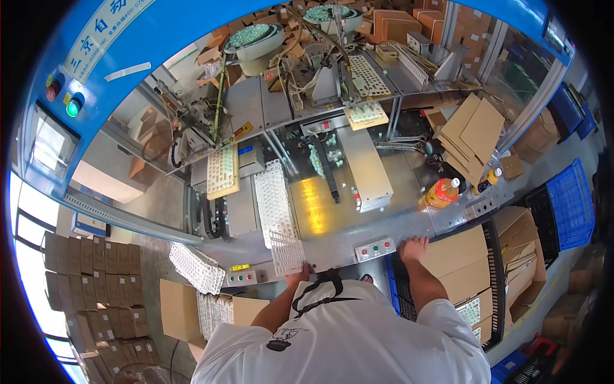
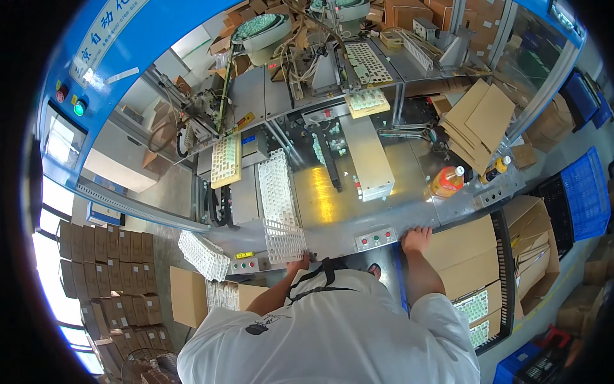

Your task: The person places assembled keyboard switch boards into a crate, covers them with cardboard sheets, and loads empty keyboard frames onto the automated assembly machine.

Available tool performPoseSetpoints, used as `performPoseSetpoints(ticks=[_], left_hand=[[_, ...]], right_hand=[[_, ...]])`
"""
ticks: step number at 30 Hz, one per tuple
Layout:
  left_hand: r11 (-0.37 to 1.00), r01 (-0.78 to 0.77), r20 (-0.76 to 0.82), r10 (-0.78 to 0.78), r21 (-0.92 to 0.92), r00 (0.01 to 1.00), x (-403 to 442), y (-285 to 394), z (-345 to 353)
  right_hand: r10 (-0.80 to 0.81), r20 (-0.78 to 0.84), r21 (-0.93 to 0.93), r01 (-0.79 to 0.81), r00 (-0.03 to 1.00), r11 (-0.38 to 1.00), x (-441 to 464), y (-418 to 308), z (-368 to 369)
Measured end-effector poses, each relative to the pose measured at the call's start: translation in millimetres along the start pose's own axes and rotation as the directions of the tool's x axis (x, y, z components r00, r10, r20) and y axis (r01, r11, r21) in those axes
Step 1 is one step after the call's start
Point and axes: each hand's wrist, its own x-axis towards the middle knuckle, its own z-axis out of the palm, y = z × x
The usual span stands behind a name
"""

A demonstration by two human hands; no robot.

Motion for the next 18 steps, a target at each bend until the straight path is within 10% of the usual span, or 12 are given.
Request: performPoseSetpoints(ticks=[18], left_hand=[[0.996, -0.020, -0.149, 0.034, 0.092, 0.988, 21, -36, 51]], right_hand=[[-0.006, 0.007, 0.000, 0.006, 1.000, 1.000, -1, 1, -6]])
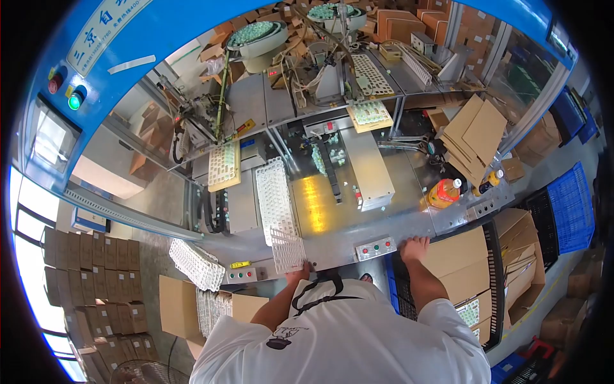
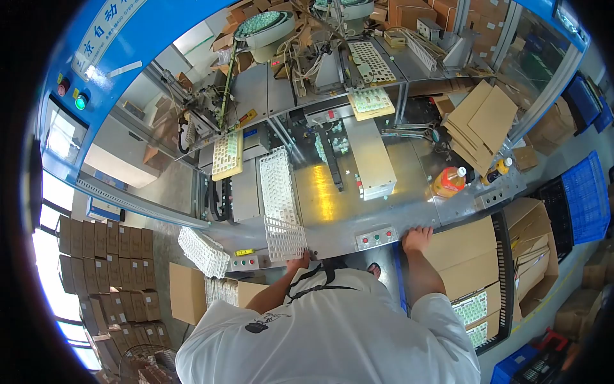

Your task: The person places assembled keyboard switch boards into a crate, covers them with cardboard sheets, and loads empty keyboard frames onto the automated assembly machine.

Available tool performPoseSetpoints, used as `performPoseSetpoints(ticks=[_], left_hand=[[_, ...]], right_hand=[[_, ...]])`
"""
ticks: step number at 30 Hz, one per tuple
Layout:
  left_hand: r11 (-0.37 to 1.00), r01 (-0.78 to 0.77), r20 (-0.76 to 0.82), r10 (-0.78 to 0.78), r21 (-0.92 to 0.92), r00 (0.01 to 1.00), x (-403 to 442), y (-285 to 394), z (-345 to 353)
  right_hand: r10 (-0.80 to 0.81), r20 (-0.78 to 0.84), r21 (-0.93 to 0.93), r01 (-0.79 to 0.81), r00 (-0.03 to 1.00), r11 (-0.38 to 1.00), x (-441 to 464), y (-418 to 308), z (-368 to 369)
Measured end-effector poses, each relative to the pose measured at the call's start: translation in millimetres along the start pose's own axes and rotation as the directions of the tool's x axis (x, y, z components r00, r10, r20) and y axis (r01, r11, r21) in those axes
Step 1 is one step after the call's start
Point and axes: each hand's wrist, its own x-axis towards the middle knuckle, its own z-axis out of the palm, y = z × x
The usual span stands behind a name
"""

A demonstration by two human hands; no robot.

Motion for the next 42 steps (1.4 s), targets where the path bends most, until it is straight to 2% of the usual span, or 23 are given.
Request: performPoseSetpoints(ticks=[4, 6, 7, 9, 10, 12, 13, 15, 16, 18, 19, 21, 25, 28, 30, 33, 40, 42], left_hand=[[0.995, 0.064, 0.121, -0.054, -0.080, 0.991, -5, 17, -31], [0.989, 0.124, 0.275, -0.098, -0.080, 0.956, -4, 23, -43], [0.989, 0.125, 0.275, -0.098, -0.080, 0.956, -6, 21, -38], [0.997, 0.069, 0.036, -0.067, -0.044, 0.997, -7, 16, -21], [0.997, 0.069, 0.036, -0.067, -0.044, 0.997, -7, 18, -25], [0.994, 0.105, 0.201, -0.094, -0.043, 0.975, -7, 27, -42], [0.994, 0.104, 0.201, -0.093, -0.043, 0.975, -5, 22, -35], [0.997, 0.063, 0.072, -0.059, -0.048, 0.996, -2, 9, -14], [0.997, 0.063, 0.072, -0.059, -0.047, 0.996, -2, 11, -19], [0.992, 0.116, 0.216, -0.104, -0.043, 0.971, -4, 19, -33], [0.992, 0.115, 0.216, -0.103, -0.043, 0.971, -4, 18, -30], [0.996, 0.080, 0.094, -0.076, -0.037, 0.993, -5, 16, -23], [0.997, 0.077, 0.072, -0.077, -0.003, 0.994, -3, 11, -14], [0.996, 0.083, 0.079, -0.080, -0.035, 0.994, -5, 17, -25], [0.993, 0.104, 0.202, -0.090, -0.060, 0.975, -4, 19, -32], [0.995, 0.103, 0.129, -0.100, -0.014, 0.987, -4, 17, -26], [0.995, 0.096, 0.127, -0.092, -0.019, 0.988, -2, 12, -21], [0.993, 0.109, 0.215, -0.099, -0.038, 0.972, -1, 13, -24]], right_hand=[[0.001, -0.011, -0.015, -0.001, 1.000, 1.000, 4, 3, 12], [0.001, -0.014, -0.013, -0.001, 1.000, 1.000, 5, 4, 13], [0.001, -0.018, -0.011, -0.001, 1.000, 1.000, 4, 4, 13], [0.005, -0.014, -0.006, -0.006, 1.000, 1.000, 5, 4, 13], [0.010, -0.011, -0.001, -0.010, 1.000, 1.000, 5, 3, 13], [0.005, -0.021, -0.003, -0.005, 1.000, 1.000, 4, 4, 12], [0.000, -0.031, -0.004, 0.000, 1.000, 1.000, 4, 4, 12], [0.005, -0.022, -0.005, -0.005, 1.000, 1.000, 4, 3, 12], [0.010, -0.013, -0.005, -0.010, 1.000, 1.000, 4, 3, 12], [0.007, -0.015, 0.001, -0.007, 1.000, 1.000, 3, 3, 11], [0.005, -0.018, 0.006, -0.005, 1.000, 1.000, 3, 3, 11], [0.003, -0.020, 0.001, -0.003, 1.000, 1.000, 4, 3, 12], [0.001, -0.029, 0.009, -0.001, 1.000, 1.000, 4, 3, 13], [0.008, -0.031, 0.019, -0.007, 1.000, 1.000, 5, 3, 14], [0.008, -0.024, 0.018, -0.007, 1.000, 1.000, 4, 2, 11], [0.002, -0.016, 0.014, -0.002, 1.000, 1.000, 3, 2, 9], [0.004, -0.012, 0.016, -0.004, 1.000, 1.000, 5, 3, 12], [0.013, 0.027, 0.005, -0.013, 1.000, 1.000, 5, 1, 6]])
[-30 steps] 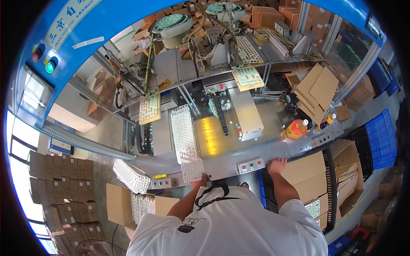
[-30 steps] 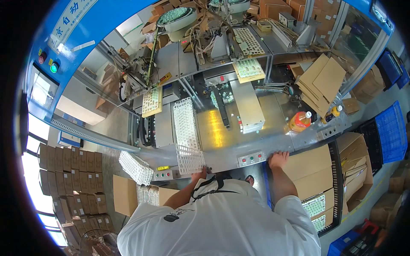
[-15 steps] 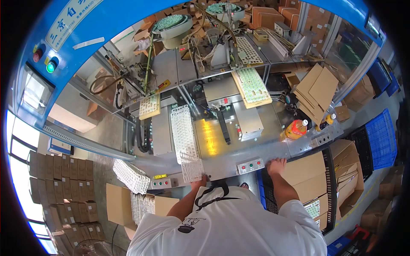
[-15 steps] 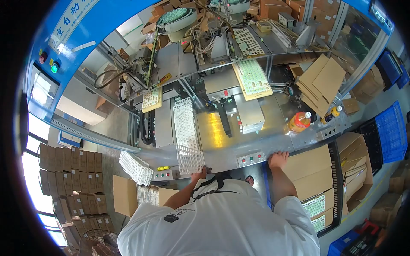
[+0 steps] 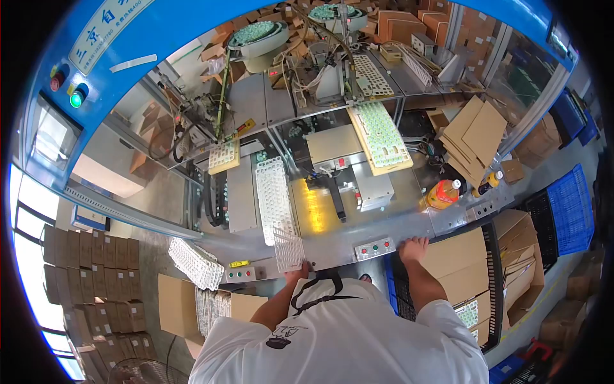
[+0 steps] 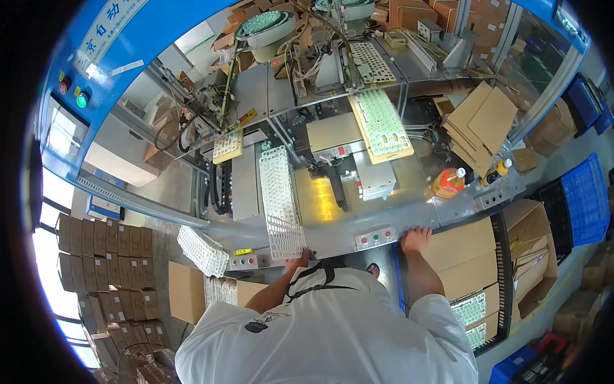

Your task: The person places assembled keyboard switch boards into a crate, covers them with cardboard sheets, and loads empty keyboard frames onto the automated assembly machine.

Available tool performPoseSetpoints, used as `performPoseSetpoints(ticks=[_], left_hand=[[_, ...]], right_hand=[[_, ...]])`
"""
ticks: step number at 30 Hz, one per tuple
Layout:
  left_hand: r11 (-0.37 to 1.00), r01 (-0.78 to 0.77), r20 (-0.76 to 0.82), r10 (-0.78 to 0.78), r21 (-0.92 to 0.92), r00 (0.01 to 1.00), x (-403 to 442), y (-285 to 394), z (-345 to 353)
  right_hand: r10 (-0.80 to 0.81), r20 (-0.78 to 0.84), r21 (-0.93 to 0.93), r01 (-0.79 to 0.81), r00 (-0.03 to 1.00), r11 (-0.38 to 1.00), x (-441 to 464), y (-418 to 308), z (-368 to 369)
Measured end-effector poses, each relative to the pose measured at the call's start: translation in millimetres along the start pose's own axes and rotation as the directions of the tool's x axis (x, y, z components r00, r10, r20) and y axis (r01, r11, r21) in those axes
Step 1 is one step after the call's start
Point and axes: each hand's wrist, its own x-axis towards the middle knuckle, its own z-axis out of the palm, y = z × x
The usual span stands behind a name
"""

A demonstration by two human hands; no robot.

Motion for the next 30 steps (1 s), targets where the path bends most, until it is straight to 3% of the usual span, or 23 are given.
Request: performPoseSetpoints(ticks=[9, 19, 21, 25, 27, 30], left_hand=[[1.000, -0.030, -0.085, 0.030, -0.003, 0.996, -3, 2, 1], [1.000, -0.009, -0.039, 0.008, -0.011, 0.999, -5, 3, -1], [0.998, -0.062, -0.154, 0.058, -0.016, 0.986, -2, -2, 8], [0.998, -0.059, -0.116, 0.057, -0.008, 0.992, -4, 1, 5], [0.998, -0.064, -0.218, 0.063, 0.003, 0.974, -4, 2, 7], [0.999, -0.026, -0.186, 0.020, -0.034, 0.982, -9, 6, 0]], right_hand=[[0.009, 0.018, -0.014, -0.009, 1.000, 1.000, 0, 0, -1], [-0.016, -0.057, 0.002, 0.016, 0.998, 1.000, -2, 2, 3], [-0.017, -0.047, -0.003, 0.017, 0.999, 1.000, -2, 1, 0], [-0.016, -0.041, -0.002, 0.016, 0.999, 1.000, -2, 2, 1], [-0.020, -0.040, -0.004, 0.020, 0.999, 1.000, -2, 2, 0], [-0.033, -0.043, -0.002, 0.032, 0.999, 0.999, -3, 2, 1]])
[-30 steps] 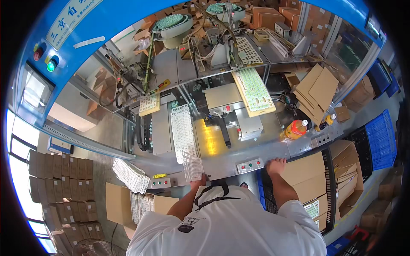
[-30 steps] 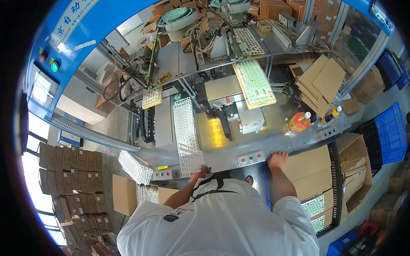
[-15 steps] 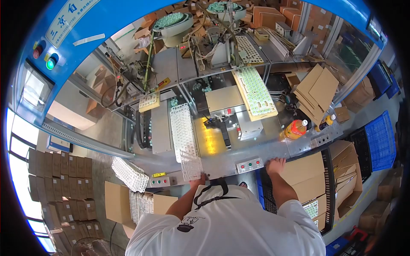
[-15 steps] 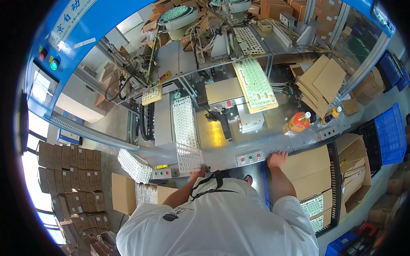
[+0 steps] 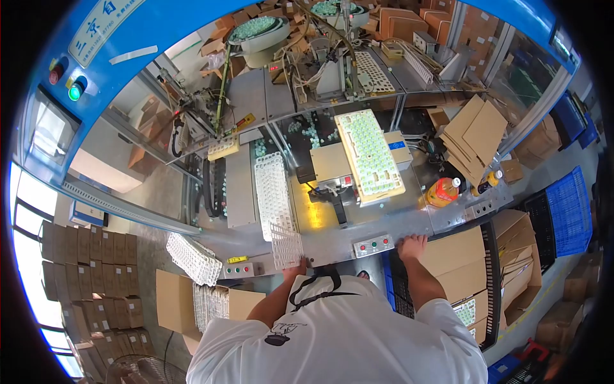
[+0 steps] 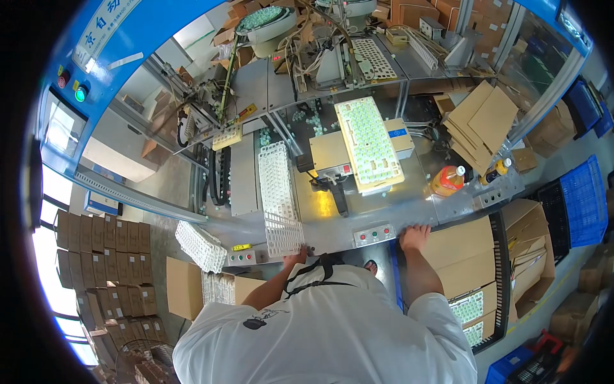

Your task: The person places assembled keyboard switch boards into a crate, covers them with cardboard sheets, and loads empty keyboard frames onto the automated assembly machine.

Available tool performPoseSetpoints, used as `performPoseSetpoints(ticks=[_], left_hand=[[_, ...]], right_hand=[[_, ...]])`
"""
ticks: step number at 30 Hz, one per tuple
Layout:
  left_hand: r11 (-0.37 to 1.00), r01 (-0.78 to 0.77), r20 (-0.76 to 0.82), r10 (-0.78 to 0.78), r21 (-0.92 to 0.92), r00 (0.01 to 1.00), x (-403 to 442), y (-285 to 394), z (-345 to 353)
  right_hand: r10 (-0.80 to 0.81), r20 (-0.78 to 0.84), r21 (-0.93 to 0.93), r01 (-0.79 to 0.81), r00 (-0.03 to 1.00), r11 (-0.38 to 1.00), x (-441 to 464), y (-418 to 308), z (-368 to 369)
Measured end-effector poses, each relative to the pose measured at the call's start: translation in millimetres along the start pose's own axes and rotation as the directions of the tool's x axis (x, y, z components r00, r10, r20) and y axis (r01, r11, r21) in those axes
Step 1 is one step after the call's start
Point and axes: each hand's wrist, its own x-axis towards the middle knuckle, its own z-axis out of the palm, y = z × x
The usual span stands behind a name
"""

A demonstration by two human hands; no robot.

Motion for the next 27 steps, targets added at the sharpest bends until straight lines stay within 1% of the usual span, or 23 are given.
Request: performPoseSetpoints(ticks=[1, 3, 4, 5, 6, 7, 8, 9, 10, 11, 12, 13, 14, 15, 16, 18, 19, 20, 21, 22, 23, 25, 27], left_hand=[[1.000, 0.004, 0.005, -0.004, -0.005, 1.000, -1, -2, 0], [0.993, -0.115, -0.013, 0.115, -0.016, 0.993, -4, -13, -4], [0.967, -0.248, -0.119, 0.240, -0.056, 0.963, -9, -27, -4], [0.967, -0.246, -0.117, 0.238, -0.066, 0.964, -11, -25, -15], [0.943, -0.252, -0.137, 0.227, -0.215, 0.964, -16, -24, -25], [0.898, -0.255, -0.155, 0.212, -0.358, 0.965, -20, -20, -39], [0.897, -0.252, -0.151, 0.210, -0.364, 0.966, -22, -18, -49], [0.841, -0.274, -0.190, 0.208, -0.466, 0.960, -24, -17, -60], [0.774, -0.296, -0.225, 0.202, -0.560, 0.953, -26, -12, -69], [0.773, -0.291, -0.215, 0.203, -0.564, 0.955, -27, -3, -79], [0.715, -0.255, -0.186, 0.174, -0.651, 0.967, -26, 6, -90], [0.650, -0.215, -0.155, 0.150, -0.729, 0.977, -24, 12, -95], [0.597, -0.217, -0.169, 0.136, -0.773, 0.976, -19, 17, -91], [0.597, -0.217, -0.162, 0.145, -0.772, 0.976, -17, 30, -98], [0.480, -0.160, -0.113, 0.125, -0.862, 0.986, -18, 48, -111], [0.267, -0.071, -0.045, 0.101, -0.961, 0.994, -15, 68, -114], [0.270, -0.072, -0.043, 0.113, -0.960, 0.993, -17, 83, -122], [0.071, 0.044, 0.052, 0.109, -0.997, 0.993, -26, 101, -139], [-0.129, 0.161, 0.146, 0.121, -0.979, 0.982, -29, 109, -151], [-0.117, 0.239, 0.221, 0.151, -0.964, 0.964, -28, 105, -153], [-0.110, 0.242, 0.224, 0.155, -0.964, 0.962, -31, 106, -157], [0.007, 0.164, 0.160, 0.248, -0.986, 0.955, -42, 108, -162], [-0.035, 0.201, 0.185, 0.268, -0.979, 0.946, -46, 104, -164]], right_hand=[[-0.009, -0.007, 0.002, 0.009, 1.000, 1.000, 0, 1, -4], [-0.061, 0.009, 0.002, 0.061, 0.998, 0.998, -6, 5, -17], [-0.109, 0.018, 0.012, 0.109, 0.994, 0.994, -6, 7, -24], [-0.109, 0.019, 0.002, 0.109, 0.994, 0.994, -2, 13, -24], [-0.040, -0.037, 0.282, 0.049, 0.999, 0.958, 5, 22, -18], [0.042, -0.070, 0.543, 0.002, 0.997, 0.840, 12, 30, -14], [0.094, -0.265, 0.594, 0.086, 0.960, 0.800, 24, 34, -17], [0.158, -0.444, 0.624, 0.178, 0.882, 0.761, 42, 37, -19], [0.124, -0.587, 0.590, 0.318, 0.800, 0.742, 54, 28, -44], [0.097, -0.714, 0.533, 0.448, 0.693, 0.718, 68, 10, -79], [0.069, -0.770, 0.506, 0.542, 0.634, 0.671, 86, -9, -100], [-0.004, -0.791, 0.434, 0.566, 0.612, 0.701, 93, -33, -135], [-0.076, -0.765, 0.420, 0.585, 0.640, 0.693, 102, -57, -160], [-0.052, -0.714, 0.548, 0.604, 0.698, 0.579, 112, -86, -180], [-0.154, -0.669, 0.490, 0.588, 0.727, 0.643, 125, -111, -199], [-0.235, -0.626, 0.488, 0.609, 0.743, 0.625, 147, -158, -209], [-0.316, -0.518, 0.431, 0.561, 0.795, 0.707, 159, -177, -210], [-0.378, -0.391, 0.360, 0.518, 0.839, 0.776, 167, -191, -211], [-0.368, -0.393, 0.363, 0.510, 0.843, 0.780, 171, -202, -215], [-0.379, -0.214, 0.260, 0.427, 0.900, 0.866, 173, -212, -220], [-0.355, -0.028, 0.134, 0.355, 0.935, 0.925, 174, -220, -229], [-0.322, 0.054, 0.117, 0.314, 0.945, 0.942, 177, -229, -246], [-0.215, 0.219, 0.104, 0.197, 0.952, 0.975, 189, -238, -256]])
